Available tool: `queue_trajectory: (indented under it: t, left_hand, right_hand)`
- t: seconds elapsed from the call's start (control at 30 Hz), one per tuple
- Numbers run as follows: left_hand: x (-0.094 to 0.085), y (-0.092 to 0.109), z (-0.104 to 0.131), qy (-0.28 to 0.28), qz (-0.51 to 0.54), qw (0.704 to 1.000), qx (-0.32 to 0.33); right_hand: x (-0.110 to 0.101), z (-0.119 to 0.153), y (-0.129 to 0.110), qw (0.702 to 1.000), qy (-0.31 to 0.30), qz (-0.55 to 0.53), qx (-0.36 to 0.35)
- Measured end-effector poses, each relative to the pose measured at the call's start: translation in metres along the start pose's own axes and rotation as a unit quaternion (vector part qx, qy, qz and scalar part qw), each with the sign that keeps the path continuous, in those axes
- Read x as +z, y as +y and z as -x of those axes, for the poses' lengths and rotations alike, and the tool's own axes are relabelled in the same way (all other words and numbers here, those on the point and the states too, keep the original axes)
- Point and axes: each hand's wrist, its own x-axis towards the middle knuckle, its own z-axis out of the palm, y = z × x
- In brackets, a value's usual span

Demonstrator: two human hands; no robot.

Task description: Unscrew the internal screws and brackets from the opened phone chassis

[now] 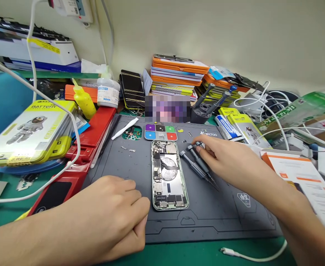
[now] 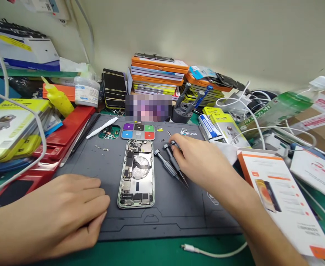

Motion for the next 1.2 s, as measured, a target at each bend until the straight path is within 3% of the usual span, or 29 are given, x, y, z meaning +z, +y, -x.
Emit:
queue_trajectory:
  t: [0.13, 0.37, 0.53, 0.77, 0.93, 1.03, 1.2]
  left_hand:
    - [0.0, 0.0, 0.0, 0.001, -0.002, 1.0, 0.0]
    - [-0.001, 0.001, 0.0, 0.005, -0.011, 1.0, -0.004]
    - [0.0, 0.001, -0.001, 0.004, -0.005, 1.0, 0.0]
    - [0.0, 0.001, -0.002, -0.006, -0.014, 1.0, -0.005]
    - [0.0, 0.001, -0.001, -0.005, -0.01, 1.0, -0.005]
    - [-0.002, 0.0, -0.002, -0.005, -0.013, 1.0, -0.004]
    - [-0.005, 0.001, -0.003, -0.02, -0.018, 1.0, -0.005]
  right_hand:
    - [0.003, 0.002, 0.002, 1.0, -0.006, 0.015, -0.017]
    - [0.0, 0.008, -0.008, 0.997, 0.072, -0.005, -0.041]
    - [0.004, 0.012, -0.011, 0.996, 0.045, -0.017, -0.081]
    - [0.009, 0.011, -0.013, 0.995, 0.035, -0.033, -0.085]
    - [-0.002, 0.015, -0.022, 0.99, 0.088, -0.099, -0.054]
    - [-0.006, 0.02, -0.029, 0.956, 0.123, -0.264, -0.036]
    - [0.0, 0.022, -0.042, 0.832, 0.1, -0.545, -0.014]
